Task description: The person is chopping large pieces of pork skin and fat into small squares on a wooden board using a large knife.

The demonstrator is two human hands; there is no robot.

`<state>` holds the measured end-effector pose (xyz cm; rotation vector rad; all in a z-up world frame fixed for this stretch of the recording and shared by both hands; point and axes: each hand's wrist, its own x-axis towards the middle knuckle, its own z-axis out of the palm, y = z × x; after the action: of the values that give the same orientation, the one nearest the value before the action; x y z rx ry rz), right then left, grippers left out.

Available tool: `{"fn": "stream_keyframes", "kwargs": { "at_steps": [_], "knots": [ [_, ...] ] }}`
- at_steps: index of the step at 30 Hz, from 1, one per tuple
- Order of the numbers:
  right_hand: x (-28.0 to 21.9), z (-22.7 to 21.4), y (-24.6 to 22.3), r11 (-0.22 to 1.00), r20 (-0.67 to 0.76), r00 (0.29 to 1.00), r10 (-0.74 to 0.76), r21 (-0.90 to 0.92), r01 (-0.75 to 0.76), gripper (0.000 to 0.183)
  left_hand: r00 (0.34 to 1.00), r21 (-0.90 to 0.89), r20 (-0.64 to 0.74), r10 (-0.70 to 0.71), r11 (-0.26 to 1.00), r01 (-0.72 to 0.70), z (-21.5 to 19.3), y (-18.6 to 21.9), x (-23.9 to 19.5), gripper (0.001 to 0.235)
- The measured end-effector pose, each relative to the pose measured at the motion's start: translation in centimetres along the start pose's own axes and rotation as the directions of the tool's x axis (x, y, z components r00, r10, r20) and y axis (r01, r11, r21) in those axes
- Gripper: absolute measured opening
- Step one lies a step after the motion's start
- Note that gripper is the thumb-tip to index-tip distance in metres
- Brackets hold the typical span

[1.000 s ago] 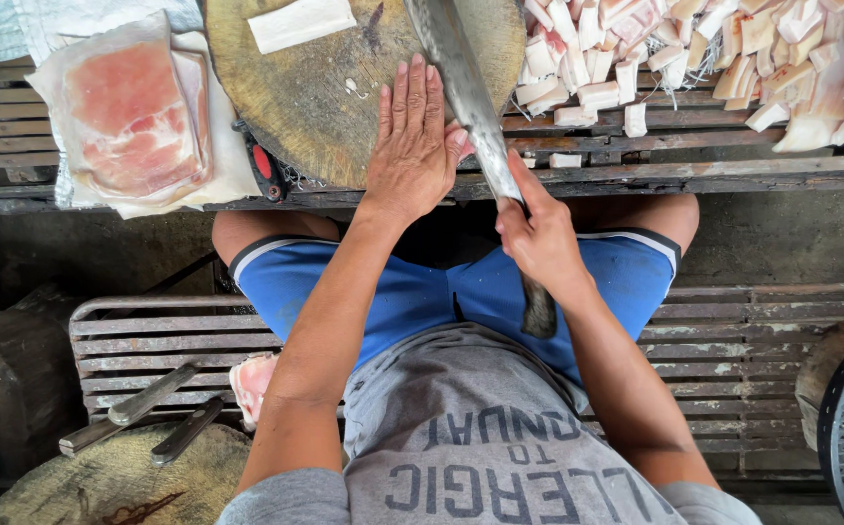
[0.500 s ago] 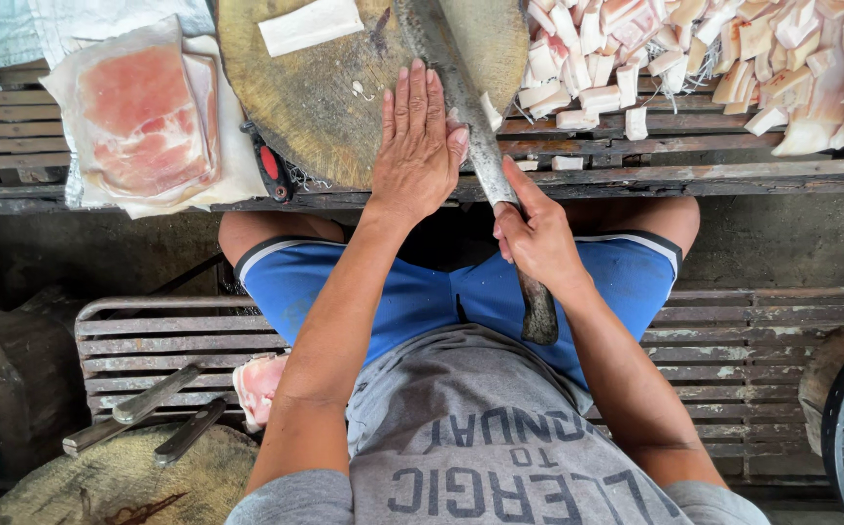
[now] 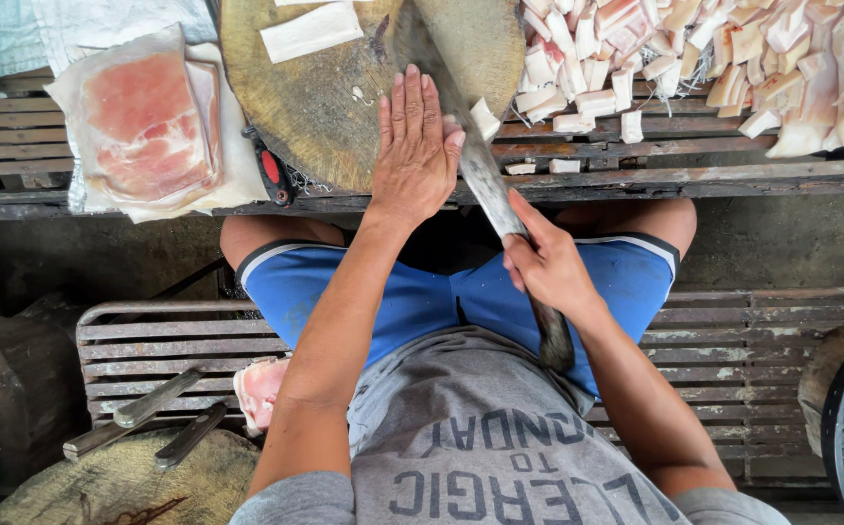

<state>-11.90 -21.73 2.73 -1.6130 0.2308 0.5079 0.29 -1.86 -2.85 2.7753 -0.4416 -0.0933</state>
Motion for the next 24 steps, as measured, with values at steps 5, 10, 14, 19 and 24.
{"fn": "stream_keyframes", "kwargs": {
  "at_steps": [5,10,14,19,24],
  "knots": [
    [1.2,0.1,-1.0,0.999,0.035,0.999,0.029,-0.024,-0.028,0.066,0.999,-0.021,0.019,-0.038,0.999,0.038,-0.3,0.0,0.1,0.075],
    [-3.3,-1.8,-0.5,0.996,0.066,0.996,0.062,-0.072,-0.057,0.068,0.998,-0.025,0.028,-0.050,0.998,0.051,-0.4,0.0,0.1,0.075],
    [-3.6,-2.2,0.0,0.996,0.075,0.993,0.091,-0.008,-0.090,0.069,0.998,-0.005,0.030,-0.051,0.999,0.051,-0.2,0.0,0.0,0.075],
    [-0.2,-0.8,-0.2,0.998,0.137,0.990,0.035,0.051,-0.042,0.070,0.997,-0.023,0.007,-0.074,0.997,0.074,0.0,-0.6,-0.2,0.076],
    [0.3,0.3,0.0,0.995,0.137,0.989,0.059,0.066,-0.069,0.067,0.997,-0.011,-0.042,-0.058,0.998,0.057,-1.2,-1.0,-0.9,0.076]
  ]
}}
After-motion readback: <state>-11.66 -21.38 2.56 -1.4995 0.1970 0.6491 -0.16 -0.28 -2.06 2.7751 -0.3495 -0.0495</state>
